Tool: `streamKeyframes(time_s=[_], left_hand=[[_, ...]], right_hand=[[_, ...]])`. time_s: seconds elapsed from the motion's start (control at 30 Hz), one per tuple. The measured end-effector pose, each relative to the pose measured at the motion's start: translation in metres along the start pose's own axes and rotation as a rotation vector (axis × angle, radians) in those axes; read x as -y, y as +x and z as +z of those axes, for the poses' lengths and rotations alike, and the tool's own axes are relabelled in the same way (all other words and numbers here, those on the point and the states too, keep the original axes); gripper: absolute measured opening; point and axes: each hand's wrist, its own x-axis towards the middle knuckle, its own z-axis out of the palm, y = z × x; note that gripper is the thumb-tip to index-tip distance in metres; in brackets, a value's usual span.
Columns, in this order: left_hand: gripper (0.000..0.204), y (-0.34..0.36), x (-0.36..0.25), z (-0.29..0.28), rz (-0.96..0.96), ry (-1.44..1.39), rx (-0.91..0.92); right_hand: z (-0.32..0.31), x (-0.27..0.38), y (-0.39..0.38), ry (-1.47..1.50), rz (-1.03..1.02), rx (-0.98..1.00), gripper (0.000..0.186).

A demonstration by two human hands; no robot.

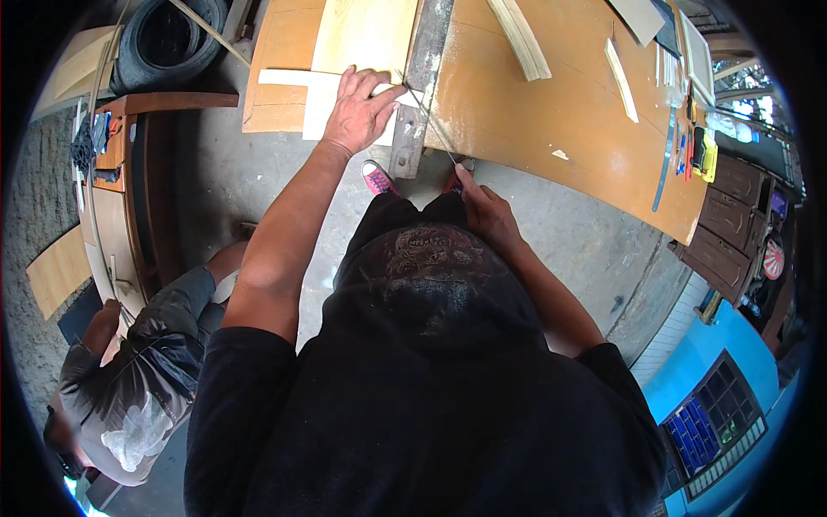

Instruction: Sawing a small rectangular piece of wood using a hand saw on a workbench.

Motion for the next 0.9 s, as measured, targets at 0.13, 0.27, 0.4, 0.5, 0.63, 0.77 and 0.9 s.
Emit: streamKeyframes(time_s=[0.13, 0.27, 0.4, 0.5, 0.63, 0.77, 0.9], left_hand=[[0.03, 0.0, -0.001, -0.001, 0.003, -0.006, 0.002], [0.029, 0.001, -0.002, -0.001, 0.005, -0.004, -0.014], [0.029, 0.0, -0.001, -0.001, -0.001, -0.007, -0.004], [0.029, 0.0, -0.001, -0.002, 0.0, -0.018, -0.001], [0.03, -0.001, 0.0, -0.001, 0.007, -0.015, -0.006], [0.03, 0.001, -0.001, -0.001, 0.003, -0.012, 0.001], [0.03, -0.001, -0.001, 0.0, -0.007, -0.007, -0.007]], right_hand=[[0.001, 0.004, 0.01, 0.025, -0.107, -0.056, 0.05], [0.007, -0.001, 0.025, -0.014, -0.121, -0.06, 0.05], [0.002, 0.0, 0.004, -0.012, -0.038, 0.001, 0.052], [-0.005, -0.001, -0.001, -0.012, -0.008, 0.027, 0.053], [0.0, -0.002, 0.019, -0.016, -0.068, 0.024, 0.053], [0.01, -0.005, 0.035, -0.044, -0.16, -0.061, 0.052], [0.004, -0.006, 0.008, -0.026, -0.051, 0.007, 0.052]])
